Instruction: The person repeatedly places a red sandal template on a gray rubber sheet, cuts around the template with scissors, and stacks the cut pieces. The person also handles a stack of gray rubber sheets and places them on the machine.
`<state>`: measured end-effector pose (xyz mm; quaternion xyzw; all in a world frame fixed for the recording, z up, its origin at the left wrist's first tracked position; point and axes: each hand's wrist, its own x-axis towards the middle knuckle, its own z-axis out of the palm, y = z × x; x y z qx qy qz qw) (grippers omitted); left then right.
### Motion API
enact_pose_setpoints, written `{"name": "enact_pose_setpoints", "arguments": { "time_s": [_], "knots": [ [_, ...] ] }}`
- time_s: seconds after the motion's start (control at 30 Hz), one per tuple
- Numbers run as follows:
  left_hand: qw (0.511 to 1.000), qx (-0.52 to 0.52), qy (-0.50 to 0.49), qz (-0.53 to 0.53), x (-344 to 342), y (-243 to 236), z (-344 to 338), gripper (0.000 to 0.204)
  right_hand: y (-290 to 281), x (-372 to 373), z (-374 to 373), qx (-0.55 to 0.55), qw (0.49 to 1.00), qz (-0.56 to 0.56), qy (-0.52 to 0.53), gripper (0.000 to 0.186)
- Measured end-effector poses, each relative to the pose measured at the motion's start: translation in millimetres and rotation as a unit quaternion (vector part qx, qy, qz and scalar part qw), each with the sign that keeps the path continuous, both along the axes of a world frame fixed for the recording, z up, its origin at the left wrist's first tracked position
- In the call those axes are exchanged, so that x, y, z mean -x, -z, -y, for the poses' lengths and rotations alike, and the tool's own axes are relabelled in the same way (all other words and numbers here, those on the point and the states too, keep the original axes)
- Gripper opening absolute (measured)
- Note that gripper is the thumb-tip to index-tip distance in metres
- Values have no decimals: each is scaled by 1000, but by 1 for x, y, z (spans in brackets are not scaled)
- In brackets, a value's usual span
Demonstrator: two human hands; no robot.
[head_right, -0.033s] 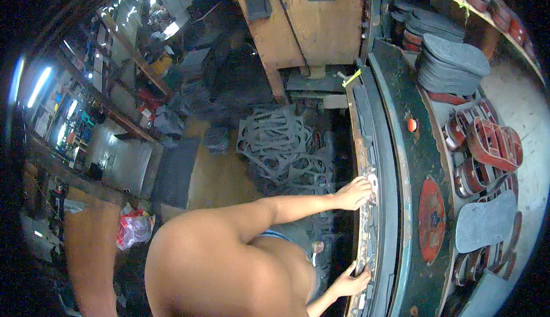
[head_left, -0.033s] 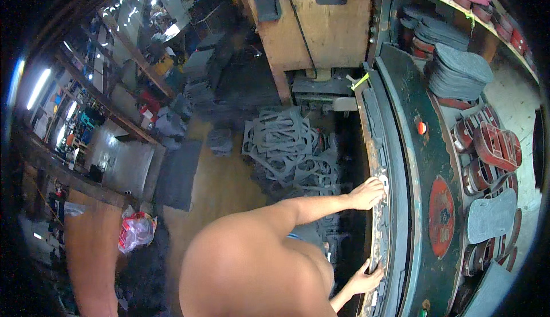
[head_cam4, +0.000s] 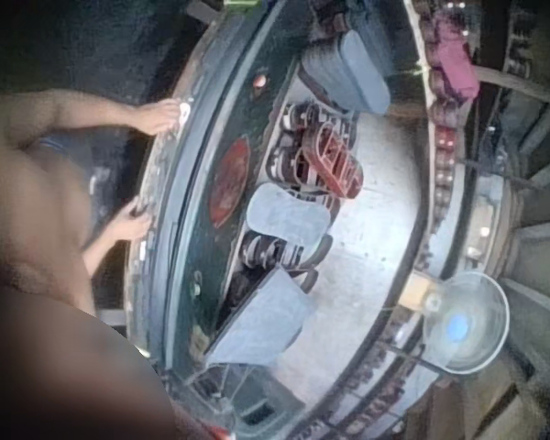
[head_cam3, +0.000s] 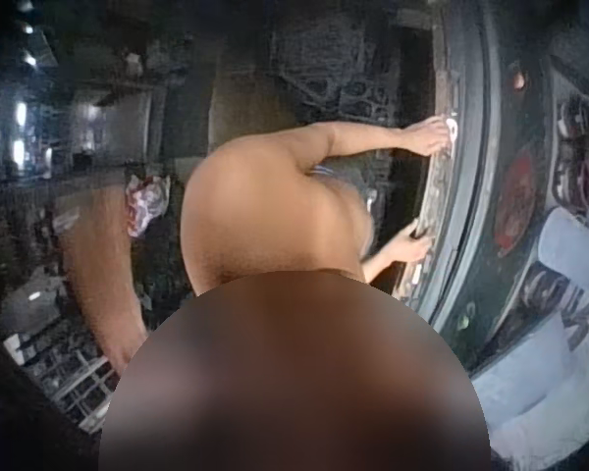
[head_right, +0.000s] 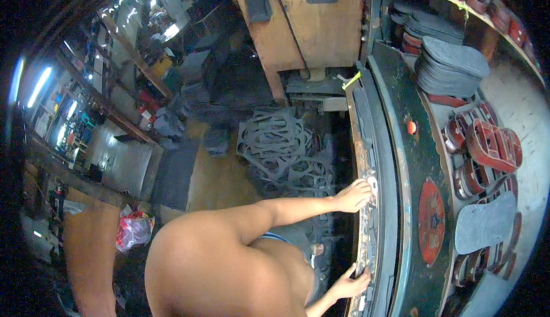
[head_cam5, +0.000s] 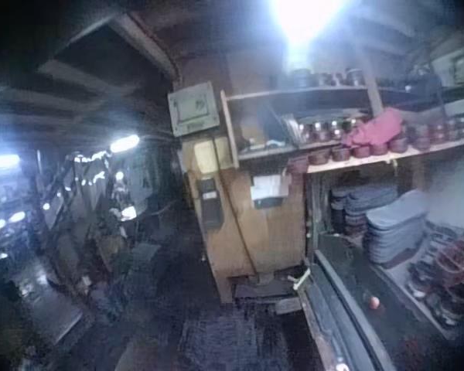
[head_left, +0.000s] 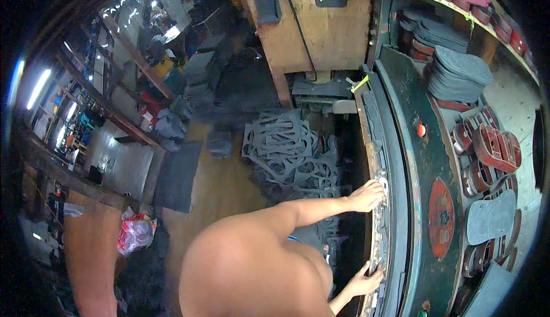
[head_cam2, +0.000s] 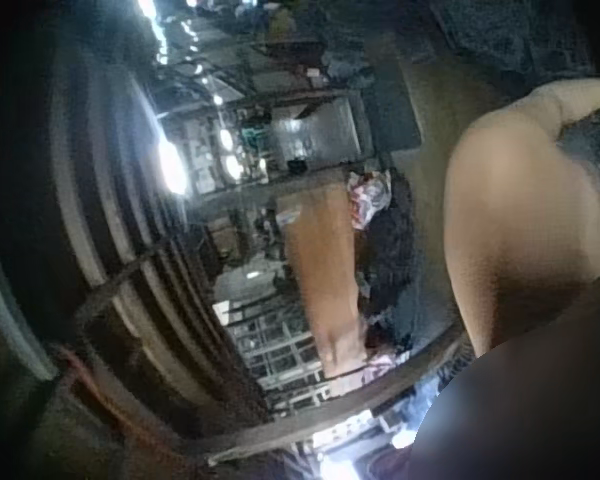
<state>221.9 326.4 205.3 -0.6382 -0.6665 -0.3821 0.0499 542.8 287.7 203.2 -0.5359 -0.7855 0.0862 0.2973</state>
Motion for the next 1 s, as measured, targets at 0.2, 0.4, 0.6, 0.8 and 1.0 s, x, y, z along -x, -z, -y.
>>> {"name": "enact_pose_setpoints", "arguments": {
  "time_s": [0.2,0.4,0.6,0.8,1.0],
  "knots": [
    [999,36,35,11,4,-17,3,13,2,6,-1,6,997,69,23,53],
    [976,109,35,-186,15,-42,3,20,-9,12,0,47,995,76,39,58],
    [975,158,78,-138,22,-28,-6,24,-12,10,2,31,999,-6,32,55],
    [984,126,73,-107,32,-2,-6,20,-15,18,5,68,996,13,48,53],
    [975,169,78,-125,37,-2,-8,23,-13,24,13,76,994,1,83,50]
  ]
}}
